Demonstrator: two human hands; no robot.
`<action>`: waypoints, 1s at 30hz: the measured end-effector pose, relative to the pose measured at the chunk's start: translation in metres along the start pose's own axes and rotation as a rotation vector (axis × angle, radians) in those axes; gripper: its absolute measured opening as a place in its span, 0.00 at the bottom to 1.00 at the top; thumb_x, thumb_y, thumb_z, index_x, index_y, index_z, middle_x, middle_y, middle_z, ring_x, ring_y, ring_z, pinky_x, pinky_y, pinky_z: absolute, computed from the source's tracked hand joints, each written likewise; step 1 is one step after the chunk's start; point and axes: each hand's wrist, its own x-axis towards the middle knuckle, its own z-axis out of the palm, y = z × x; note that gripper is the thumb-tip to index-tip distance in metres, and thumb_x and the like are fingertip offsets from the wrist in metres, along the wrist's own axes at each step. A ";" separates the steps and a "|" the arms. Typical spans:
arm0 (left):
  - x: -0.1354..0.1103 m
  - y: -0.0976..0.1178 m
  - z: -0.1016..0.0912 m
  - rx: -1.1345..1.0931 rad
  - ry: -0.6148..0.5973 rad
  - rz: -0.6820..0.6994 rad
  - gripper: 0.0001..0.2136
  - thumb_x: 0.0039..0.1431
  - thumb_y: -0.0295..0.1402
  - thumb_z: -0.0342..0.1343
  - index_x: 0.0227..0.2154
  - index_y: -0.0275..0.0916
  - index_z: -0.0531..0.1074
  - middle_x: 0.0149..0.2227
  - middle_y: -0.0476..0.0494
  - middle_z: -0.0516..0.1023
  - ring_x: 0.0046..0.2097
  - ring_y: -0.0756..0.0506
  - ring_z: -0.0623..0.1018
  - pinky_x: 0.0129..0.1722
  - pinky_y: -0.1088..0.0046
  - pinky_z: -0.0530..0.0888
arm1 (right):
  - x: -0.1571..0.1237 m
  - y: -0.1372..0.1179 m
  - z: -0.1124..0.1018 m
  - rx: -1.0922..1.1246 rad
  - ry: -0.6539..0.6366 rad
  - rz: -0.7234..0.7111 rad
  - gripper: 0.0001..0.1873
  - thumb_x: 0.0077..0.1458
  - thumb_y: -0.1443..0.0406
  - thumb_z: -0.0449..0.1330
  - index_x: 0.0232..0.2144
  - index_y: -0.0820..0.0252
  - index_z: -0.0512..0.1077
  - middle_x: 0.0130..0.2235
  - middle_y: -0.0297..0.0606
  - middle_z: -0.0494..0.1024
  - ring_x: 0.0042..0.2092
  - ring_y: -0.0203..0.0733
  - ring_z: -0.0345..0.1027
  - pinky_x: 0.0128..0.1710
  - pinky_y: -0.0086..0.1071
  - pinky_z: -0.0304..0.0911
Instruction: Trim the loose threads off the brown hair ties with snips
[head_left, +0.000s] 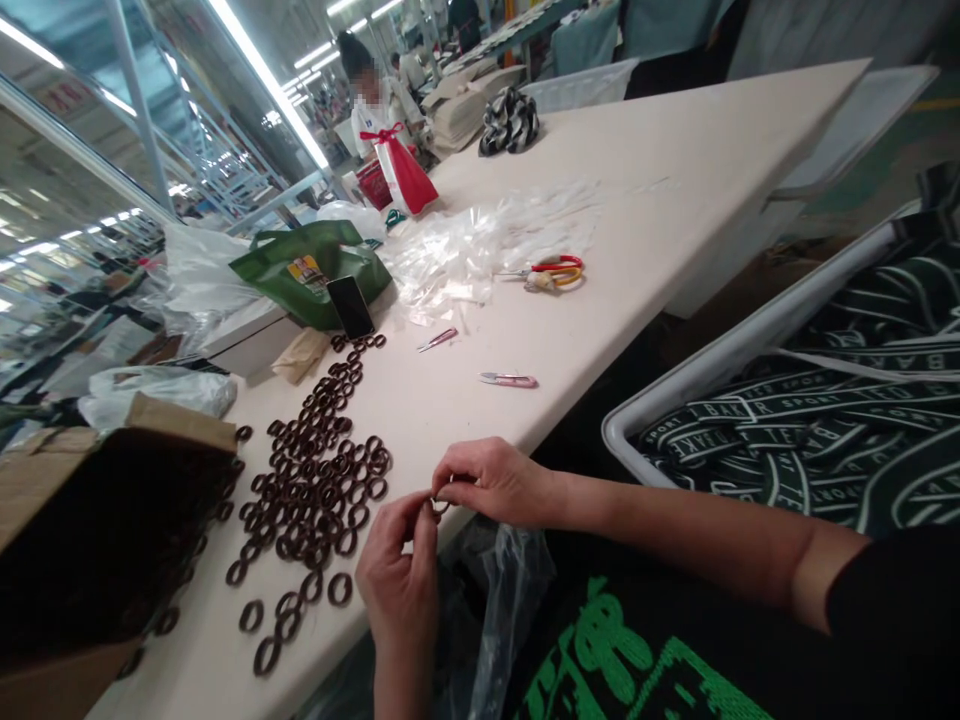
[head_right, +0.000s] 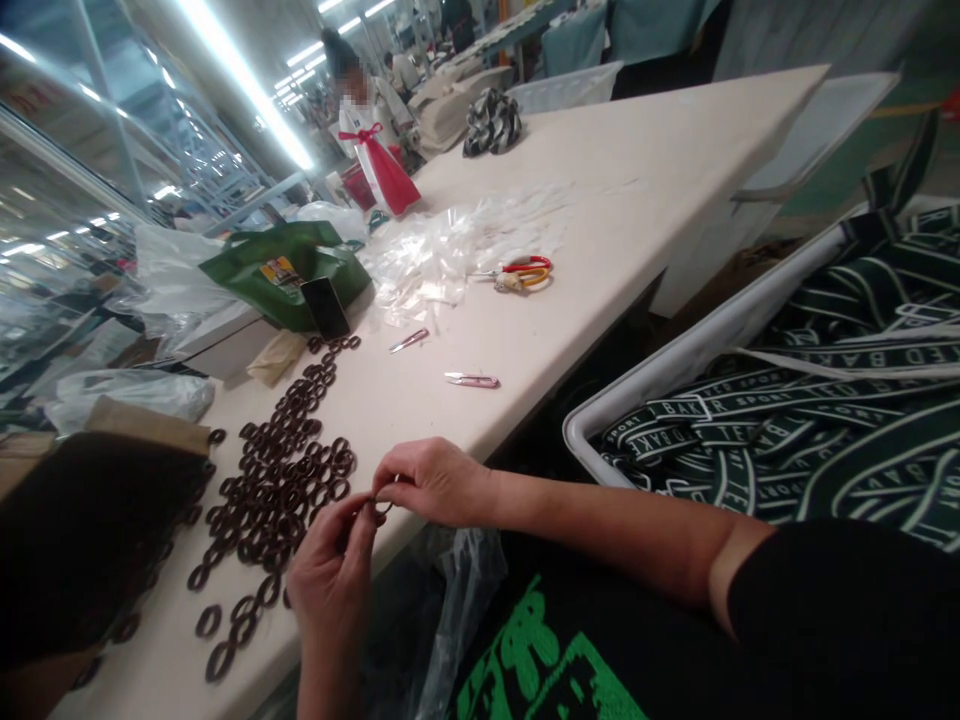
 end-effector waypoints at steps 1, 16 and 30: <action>0.001 0.000 0.000 -0.048 -0.051 -0.033 0.08 0.58 0.40 0.59 0.35 0.43 0.79 0.34 0.46 0.79 0.35 0.45 0.77 0.38 0.70 0.72 | 0.000 0.003 -0.003 0.071 -0.015 0.055 0.03 0.55 0.68 0.62 0.31 0.62 0.76 0.33 0.35 0.76 0.35 0.35 0.68 0.37 0.27 0.63; 0.003 0.013 0.028 -1.155 -0.097 -0.767 0.05 0.47 0.34 0.66 0.28 0.40 0.80 0.43 0.42 0.82 0.48 0.42 0.80 0.49 0.65 0.77 | 0.005 0.020 -0.029 0.084 0.033 0.200 0.06 0.57 0.64 0.61 0.35 0.63 0.74 0.35 0.37 0.78 0.35 0.38 0.71 0.40 0.33 0.66; 0.007 0.016 0.019 -1.268 0.268 -0.934 0.03 0.46 0.26 0.62 0.27 0.35 0.77 0.35 0.39 0.84 0.36 0.44 0.84 0.34 0.72 0.80 | 0.011 0.089 -0.116 -1.180 0.021 0.206 0.16 0.66 0.63 0.51 0.35 0.66 0.76 0.40 0.50 0.77 0.41 0.47 0.67 0.38 0.35 0.54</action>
